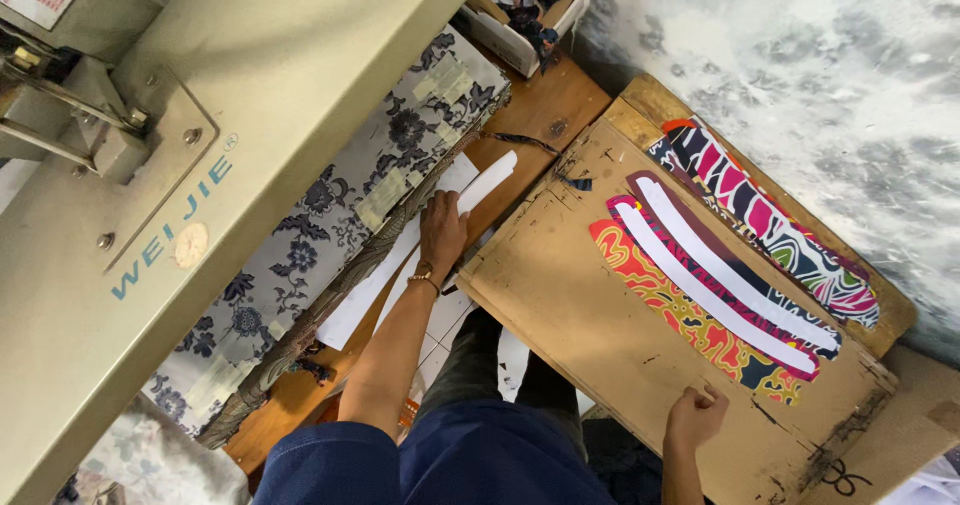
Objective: The person repeatedly picks up white curved fabric pieces and places them on top of colorful patterned fabric strips on a wooden table. The person aligns and stacks the pieces one by one, building a layered pile.
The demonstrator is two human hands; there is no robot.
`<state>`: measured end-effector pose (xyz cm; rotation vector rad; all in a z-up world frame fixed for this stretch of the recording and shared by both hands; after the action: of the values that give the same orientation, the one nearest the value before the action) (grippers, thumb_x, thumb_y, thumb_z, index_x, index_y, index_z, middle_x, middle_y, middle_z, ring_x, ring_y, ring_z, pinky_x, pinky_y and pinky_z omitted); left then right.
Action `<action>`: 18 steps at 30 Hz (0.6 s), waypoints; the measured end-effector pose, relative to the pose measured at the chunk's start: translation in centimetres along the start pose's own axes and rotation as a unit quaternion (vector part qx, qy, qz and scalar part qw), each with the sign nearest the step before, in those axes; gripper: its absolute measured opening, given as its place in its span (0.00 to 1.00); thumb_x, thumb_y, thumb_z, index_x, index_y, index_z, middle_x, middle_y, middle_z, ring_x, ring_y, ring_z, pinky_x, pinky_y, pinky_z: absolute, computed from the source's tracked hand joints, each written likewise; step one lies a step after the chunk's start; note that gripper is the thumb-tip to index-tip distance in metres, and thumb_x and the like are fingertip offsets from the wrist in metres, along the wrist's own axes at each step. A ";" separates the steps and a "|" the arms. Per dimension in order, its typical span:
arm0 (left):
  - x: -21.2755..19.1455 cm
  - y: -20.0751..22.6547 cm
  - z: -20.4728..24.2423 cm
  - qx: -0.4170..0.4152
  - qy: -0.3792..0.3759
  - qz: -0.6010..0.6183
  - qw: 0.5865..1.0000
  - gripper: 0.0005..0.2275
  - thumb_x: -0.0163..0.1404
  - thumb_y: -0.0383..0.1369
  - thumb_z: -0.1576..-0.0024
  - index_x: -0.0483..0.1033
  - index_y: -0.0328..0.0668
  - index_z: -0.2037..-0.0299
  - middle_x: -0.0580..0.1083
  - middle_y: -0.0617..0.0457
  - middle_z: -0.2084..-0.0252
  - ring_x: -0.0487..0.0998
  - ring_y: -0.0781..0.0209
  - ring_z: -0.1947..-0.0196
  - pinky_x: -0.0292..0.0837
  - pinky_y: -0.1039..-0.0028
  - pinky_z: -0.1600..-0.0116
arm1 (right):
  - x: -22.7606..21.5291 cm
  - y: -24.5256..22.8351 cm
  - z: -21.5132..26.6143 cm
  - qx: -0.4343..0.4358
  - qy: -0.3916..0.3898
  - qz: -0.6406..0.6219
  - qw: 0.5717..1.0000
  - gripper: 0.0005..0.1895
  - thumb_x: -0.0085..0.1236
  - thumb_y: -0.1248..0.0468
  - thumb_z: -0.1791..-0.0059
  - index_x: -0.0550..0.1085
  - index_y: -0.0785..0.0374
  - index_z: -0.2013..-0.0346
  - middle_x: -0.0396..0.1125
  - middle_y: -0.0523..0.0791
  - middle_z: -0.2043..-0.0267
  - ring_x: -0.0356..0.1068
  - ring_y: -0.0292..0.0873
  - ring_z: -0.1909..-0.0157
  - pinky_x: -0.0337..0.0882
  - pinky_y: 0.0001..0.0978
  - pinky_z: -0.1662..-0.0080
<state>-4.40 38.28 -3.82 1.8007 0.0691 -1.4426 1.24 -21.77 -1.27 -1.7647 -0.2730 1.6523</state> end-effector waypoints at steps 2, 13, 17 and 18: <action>0.4 -0.2 0.1 0.003 -0.014 -0.016 1.000 0.12 0.56 0.30 0.42 0.70 0.34 0.53 0.69 0.42 0.52 0.72 0.42 0.50 0.71 0.55 0.47 | 0.4 -0.3 0.1 0.003 -0.013 -0.005 1.000 0.17 0.57 0.68 0.48 0.68 0.68 0.46 0.67 0.50 0.67 0.66 0.44 0.66 0.66 0.38 0.63; 2.4 -1.3 0.9 0.047 0.004 -0.033 0.998 0.08 0.50 0.28 0.36 0.74 0.30 0.52 0.70 0.43 0.50 0.74 0.46 0.50 0.75 0.62 0.48 | 2.1 -2.4 0.8 -0.028 -0.033 -0.006 0.999 0.12 0.58 0.67 0.49 0.73 0.68 0.53 0.68 0.47 0.70 0.68 0.42 0.67 0.68 0.35 0.62; 1.9 -1.0 1.5 0.066 0.013 -0.042 0.997 0.13 0.53 0.37 0.40 0.75 0.32 0.54 0.71 0.45 0.53 0.74 0.47 0.51 0.74 0.59 0.49 | 2.7 -2.7 0.8 -0.029 -0.052 -0.012 0.998 0.10 0.57 0.67 0.48 0.73 0.68 0.54 0.67 0.46 0.71 0.65 0.40 0.70 0.65 0.34 0.65; 1.8 -0.9 1.7 0.069 0.008 -0.047 0.996 0.14 0.53 0.38 0.39 0.75 0.32 0.54 0.71 0.45 0.53 0.73 0.47 0.51 0.73 0.59 0.50 | 2.7 -3.0 0.8 -0.040 -0.049 0.000 0.998 0.09 0.57 0.67 0.48 0.73 0.68 0.54 0.67 0.46 0.72 0.65 0.40 0.70 0.65 0.33 0.65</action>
<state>-5.56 37.10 -5.81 1.9439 0.0631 -1.5320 1.79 -17.74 -1.57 -1.7434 -0.3886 1.7534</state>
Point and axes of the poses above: each hand's wrist, its own z-axis away from the middle knuckle, its own x-axis out of the palm, y = z × x, the point moved 9 cm from there along -z, towards the middle knuckle
